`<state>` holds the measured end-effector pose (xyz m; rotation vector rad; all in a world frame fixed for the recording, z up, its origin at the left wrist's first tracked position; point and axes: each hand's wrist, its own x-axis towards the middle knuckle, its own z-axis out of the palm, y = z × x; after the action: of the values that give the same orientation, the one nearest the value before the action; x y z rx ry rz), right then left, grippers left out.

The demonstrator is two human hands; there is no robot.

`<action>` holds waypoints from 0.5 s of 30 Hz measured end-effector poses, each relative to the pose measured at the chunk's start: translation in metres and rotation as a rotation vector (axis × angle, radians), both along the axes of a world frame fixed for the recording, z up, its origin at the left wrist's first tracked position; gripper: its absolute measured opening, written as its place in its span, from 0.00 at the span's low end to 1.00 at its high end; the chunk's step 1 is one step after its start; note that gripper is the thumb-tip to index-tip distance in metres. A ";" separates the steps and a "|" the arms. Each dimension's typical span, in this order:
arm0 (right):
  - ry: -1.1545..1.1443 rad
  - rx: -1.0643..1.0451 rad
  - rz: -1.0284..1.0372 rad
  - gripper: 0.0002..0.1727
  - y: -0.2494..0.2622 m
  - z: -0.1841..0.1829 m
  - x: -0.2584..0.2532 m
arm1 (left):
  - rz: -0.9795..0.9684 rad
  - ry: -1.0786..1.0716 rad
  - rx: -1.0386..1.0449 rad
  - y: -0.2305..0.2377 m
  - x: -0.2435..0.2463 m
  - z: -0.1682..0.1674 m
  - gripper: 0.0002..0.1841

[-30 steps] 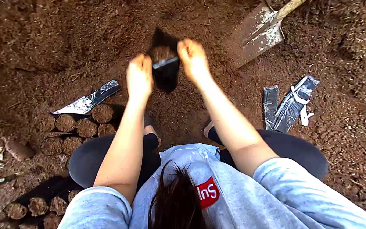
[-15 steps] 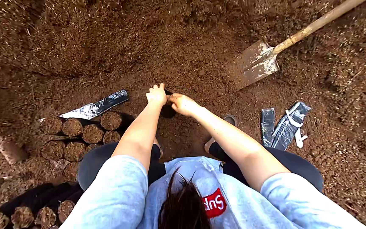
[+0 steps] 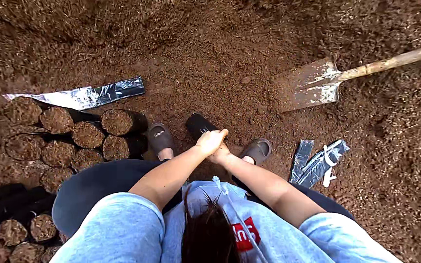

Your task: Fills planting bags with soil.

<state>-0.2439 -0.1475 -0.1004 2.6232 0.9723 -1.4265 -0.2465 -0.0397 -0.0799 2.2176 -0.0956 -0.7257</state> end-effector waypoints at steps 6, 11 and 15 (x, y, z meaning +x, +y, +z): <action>-0.034 0.072 0.027 0.32 0.019 -0.007 0.032 | 0.125 -0.006 0.001 0.025 0.026 0.007 0.18; -0.306 0.676 0.365 0.22 0.033 0.024 0.077 | 0.241 0.079 0.184 0.123 0.061 0.049 0.17; -0.450 0.783 0.411 0.14 0.027 0.035 0.090 | 0.274 0.332 0.528 0.134 0.070 0.082 0.38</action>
<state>-0.1535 -0.1203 -0.0657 2.7012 2.1268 -0.3593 -0.1762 0.0944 0.0020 2.4854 0.6187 -1.0369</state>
